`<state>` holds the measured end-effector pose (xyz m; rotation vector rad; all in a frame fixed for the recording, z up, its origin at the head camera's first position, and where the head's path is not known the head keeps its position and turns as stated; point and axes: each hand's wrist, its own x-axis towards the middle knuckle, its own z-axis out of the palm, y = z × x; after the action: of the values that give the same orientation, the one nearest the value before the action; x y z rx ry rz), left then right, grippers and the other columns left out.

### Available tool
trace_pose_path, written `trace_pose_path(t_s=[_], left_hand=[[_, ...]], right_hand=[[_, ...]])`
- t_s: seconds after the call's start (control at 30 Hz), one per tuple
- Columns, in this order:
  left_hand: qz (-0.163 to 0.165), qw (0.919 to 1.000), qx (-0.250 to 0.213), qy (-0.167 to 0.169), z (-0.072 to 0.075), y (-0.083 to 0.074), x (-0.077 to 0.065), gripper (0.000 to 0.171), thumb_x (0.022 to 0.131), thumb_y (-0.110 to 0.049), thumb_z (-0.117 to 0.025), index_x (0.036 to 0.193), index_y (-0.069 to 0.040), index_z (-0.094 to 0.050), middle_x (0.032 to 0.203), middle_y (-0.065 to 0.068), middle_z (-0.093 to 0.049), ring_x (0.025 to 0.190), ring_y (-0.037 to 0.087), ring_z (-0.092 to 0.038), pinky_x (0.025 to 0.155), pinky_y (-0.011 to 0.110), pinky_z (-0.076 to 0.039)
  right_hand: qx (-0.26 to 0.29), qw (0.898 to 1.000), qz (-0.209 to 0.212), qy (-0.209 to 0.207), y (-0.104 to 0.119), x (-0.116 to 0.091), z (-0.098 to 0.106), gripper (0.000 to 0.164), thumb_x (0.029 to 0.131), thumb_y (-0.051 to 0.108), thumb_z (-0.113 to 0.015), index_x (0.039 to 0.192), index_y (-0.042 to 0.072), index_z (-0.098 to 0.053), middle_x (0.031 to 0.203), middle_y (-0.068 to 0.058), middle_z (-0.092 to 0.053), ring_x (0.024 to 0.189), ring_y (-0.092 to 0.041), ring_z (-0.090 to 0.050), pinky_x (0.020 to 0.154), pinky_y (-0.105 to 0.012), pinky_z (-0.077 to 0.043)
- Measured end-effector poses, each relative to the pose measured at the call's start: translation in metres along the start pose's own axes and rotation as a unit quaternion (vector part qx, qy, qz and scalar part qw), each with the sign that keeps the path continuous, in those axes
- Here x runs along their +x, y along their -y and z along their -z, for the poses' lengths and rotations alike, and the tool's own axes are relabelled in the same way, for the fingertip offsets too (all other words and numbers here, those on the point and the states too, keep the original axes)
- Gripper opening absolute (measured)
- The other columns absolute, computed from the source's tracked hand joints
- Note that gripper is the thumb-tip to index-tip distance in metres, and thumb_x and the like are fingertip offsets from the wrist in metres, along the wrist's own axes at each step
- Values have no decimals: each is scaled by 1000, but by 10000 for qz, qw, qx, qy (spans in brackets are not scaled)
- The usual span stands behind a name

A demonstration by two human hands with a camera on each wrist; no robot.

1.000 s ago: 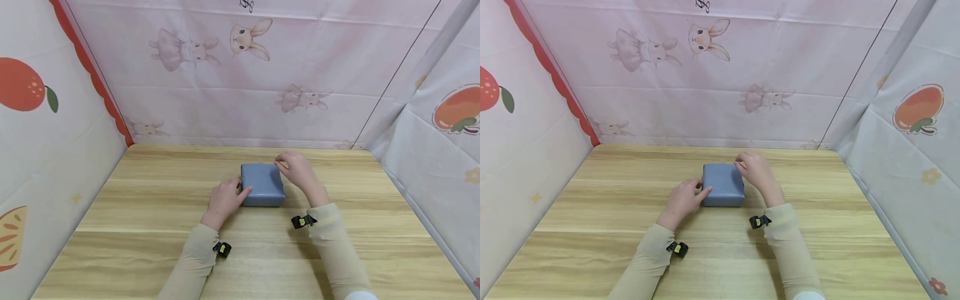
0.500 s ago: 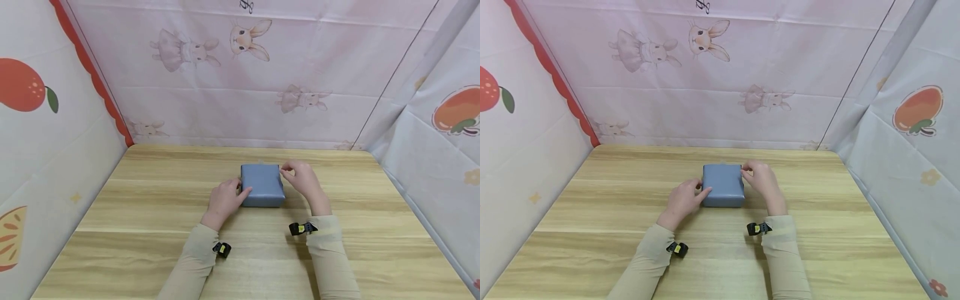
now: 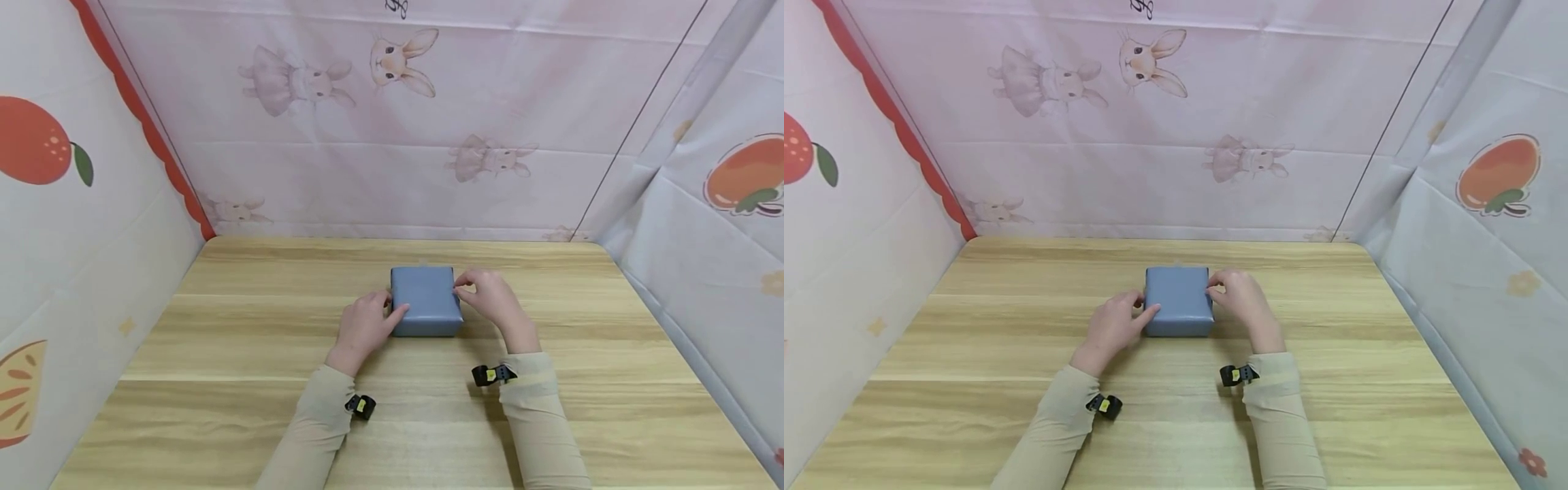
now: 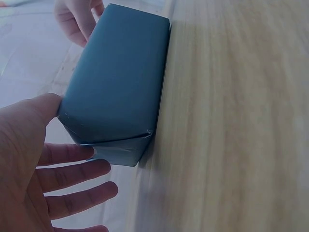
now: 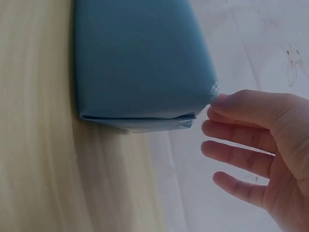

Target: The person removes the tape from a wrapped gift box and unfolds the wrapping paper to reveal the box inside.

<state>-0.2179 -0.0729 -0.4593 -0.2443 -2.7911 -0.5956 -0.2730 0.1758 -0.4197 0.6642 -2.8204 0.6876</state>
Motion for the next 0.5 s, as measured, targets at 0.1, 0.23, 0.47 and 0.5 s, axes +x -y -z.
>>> trace_pose_path(t_s=[0.1,0.23,0.47,0.5], left_hand=[[4,10000,-2,-10,1,0,1,48,94,-57,-54,103,-12,-67,89,3,-71,74,19,-65,62,34,-52],[3,10000,-2,-35,1,0,2,47,93,-57,-54,102,-12,-67,88,3,-71,73,19,-65,61,34,-52],[-15,10000,-4,-65,0,0,2,48,94,-57,-54,102,-11,-67,86,3,-70,71,18,-65,60,34,-52],[-20,10000,-8,-67,0,0,2,48,94,-56,-54,102,-11,-67,85,2,-70,70,18,-64,60,34,-51]], right_hand=[[-102,9999,61,15,1,1,-1,13,89,15,-70,97,6,-75,102,-11,-74,99,-29,-68,87,-45,-54],[-241,9996,154,-61,5,2,-3,11,88,14,-71,94,5,-75,100,-11,-74,98,-29,-69,87,-45,-55],[-650,9972,224,-307,9,3,-9,11,87,16,-72,90,6,-75,93,-8,-73,90,-27,-70,81,-42,-56],[-674,9968,256,-347,9,3,-10,11,87,15,-72,90,6,-75,93,-8,-73,89,-27,-70,80,-41,-56]])
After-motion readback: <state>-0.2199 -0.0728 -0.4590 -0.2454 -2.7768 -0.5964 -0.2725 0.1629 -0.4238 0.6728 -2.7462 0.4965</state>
